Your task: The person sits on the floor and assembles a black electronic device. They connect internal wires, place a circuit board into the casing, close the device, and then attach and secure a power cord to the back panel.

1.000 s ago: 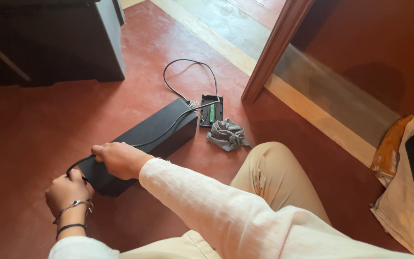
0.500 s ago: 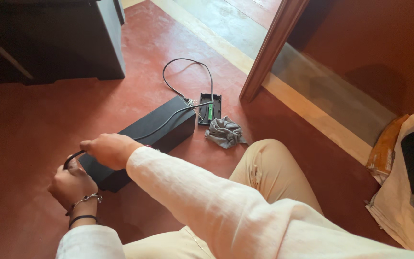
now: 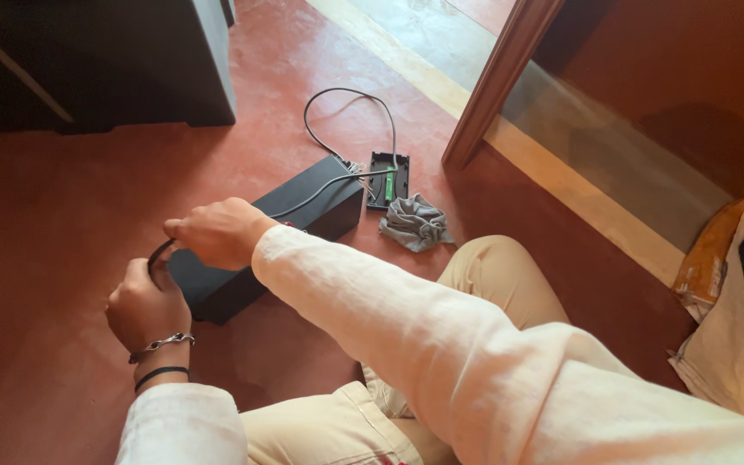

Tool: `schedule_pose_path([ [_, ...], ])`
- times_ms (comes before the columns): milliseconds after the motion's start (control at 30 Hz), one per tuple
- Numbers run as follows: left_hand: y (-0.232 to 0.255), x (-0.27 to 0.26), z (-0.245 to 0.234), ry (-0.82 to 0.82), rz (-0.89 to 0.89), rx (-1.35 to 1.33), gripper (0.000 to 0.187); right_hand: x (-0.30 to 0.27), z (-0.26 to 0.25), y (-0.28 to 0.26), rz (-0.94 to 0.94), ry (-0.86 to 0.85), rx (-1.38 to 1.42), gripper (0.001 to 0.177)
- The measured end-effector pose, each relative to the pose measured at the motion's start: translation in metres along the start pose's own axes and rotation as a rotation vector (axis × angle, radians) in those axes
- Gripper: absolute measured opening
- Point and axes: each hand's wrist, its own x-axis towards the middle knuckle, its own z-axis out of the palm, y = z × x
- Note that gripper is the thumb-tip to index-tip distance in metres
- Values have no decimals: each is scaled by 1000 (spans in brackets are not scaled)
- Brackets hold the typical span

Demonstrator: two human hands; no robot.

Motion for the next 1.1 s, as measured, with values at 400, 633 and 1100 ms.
schedule_pose_path([
  [400,27,6,-24,-22,-197,-108,41,-21,-28,6,-2,316,-14,12],
  [633,40,29,-19,-196,-81,-797,35,-19,-58,-2,21,306,107,22],
  [1100,35,49,-37,-264,-654,-1447,17,-12,-50,-21,271,338,465,46],
])
